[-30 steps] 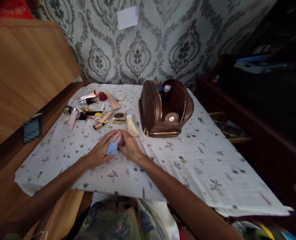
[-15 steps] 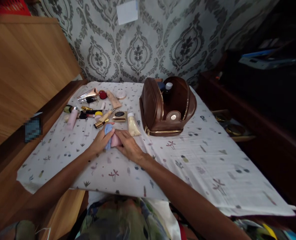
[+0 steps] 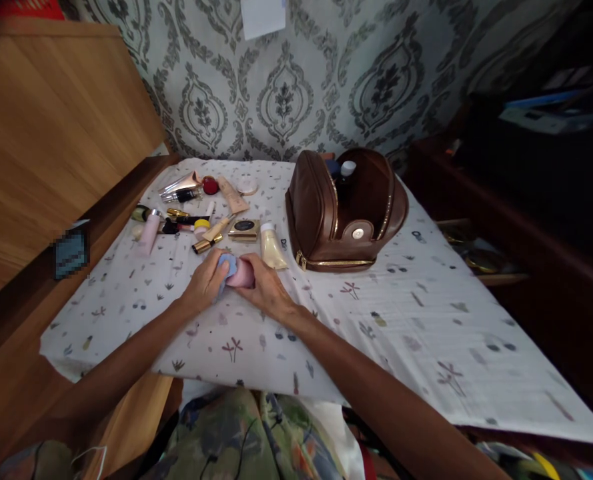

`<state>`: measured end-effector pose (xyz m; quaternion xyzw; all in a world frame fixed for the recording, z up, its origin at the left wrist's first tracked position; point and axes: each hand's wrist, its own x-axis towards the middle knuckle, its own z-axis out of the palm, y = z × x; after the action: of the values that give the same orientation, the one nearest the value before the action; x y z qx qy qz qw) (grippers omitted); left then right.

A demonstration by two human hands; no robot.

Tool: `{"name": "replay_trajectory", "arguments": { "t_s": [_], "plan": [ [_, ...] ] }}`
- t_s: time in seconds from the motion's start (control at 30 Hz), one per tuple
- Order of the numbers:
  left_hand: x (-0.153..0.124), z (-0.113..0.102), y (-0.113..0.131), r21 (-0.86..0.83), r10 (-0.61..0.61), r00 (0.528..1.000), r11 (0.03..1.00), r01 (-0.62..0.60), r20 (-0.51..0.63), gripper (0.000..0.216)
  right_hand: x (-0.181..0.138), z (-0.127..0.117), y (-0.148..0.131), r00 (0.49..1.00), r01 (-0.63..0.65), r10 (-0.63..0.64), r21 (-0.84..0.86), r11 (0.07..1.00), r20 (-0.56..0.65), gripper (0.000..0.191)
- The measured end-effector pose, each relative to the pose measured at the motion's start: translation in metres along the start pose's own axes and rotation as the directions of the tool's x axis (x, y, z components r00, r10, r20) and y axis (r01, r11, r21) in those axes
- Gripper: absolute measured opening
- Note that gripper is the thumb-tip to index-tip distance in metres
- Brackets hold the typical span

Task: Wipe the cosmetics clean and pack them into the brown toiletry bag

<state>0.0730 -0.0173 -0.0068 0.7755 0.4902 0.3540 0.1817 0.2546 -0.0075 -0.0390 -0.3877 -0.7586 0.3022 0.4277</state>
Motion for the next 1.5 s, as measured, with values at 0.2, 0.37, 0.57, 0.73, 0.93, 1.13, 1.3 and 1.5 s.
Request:
{"name": "replay_trajectory", "arguments": {
  "t_s": [0.2, 0.37, 0.57, 0.73, 0.93, 1.13, 1.3, 1.5],
  "plan": [
    [-0.004, 0.000, 0.004, 0.046, 0.241, 0.967, 0.970, -0.238, -0.080, 0.026, 0.001, 0.003, 0.004, 0.999, 0.036, -0.036, 0.014, 0.999, -0.024, 0.048],
    [-0.001, -0.002, 0.000, 0.029, 0.075, 0.984, 0.997, -0.071, -0.160, 0.023, -0.002, 0.002, 0.002, 0.996, 0.082, -0.082, -0.016, 0.996, 0.026, 0.047],
    [0.005, -0.008, -0.009, -0.042, -0.087, 0.993, 0.996, 0.084, -0.086, 0.014, -0.001, 0.000, 0.002, 0.995, -0.087, 0.089, 0.073, 0.994, -0.033, 0.052],
    [0.004, -0.011, -0.004, -0.104, -0.030, 1.000, 0.994, 0.029, -0.009, 0.018, 0.001, 0.001, 0.007, 0.984, -0.132, 0.146, 0.128, 0.983, -0.107, 0.054],
    [0.001, -0.011, 0.003, -0.152, 0.129, 0.992, 0.981, -0.124, 0.018, 0.017, 0.000, -0.001, 0.006, 0.994, -0.025, 0.022, -0.026, 0.999, -0.105, 0.053],
    [0.000, -0.004, -0.002, -0.079, 0.269, 0.963, 0.960, -0.268, 0.006, 0.048, 0.000, -0.002, 0.003, 0.994, 0.095, -0.099, -0.082, 0.992, -0.043, 0.052],
    [0.002, -0.005, -0.011, -0.159, 0.264, 0.956, 0.957, -0.243, 0.129, 0.054, -0.001, 0.001, 0.006, 0.998, 0.016, -0.016, -0.002, 1.000, -0.064, 0.063],
    [0.002, -0.004, -0.014, -0.208, 0.158, 0.978, 0.970, -0.127, 0.138, 0.050, -0.003, 0.001, 0.005, 0.999, -0.027, 0.027, -0.011, 1.000, -0.027, 0.068]
  ]
}}
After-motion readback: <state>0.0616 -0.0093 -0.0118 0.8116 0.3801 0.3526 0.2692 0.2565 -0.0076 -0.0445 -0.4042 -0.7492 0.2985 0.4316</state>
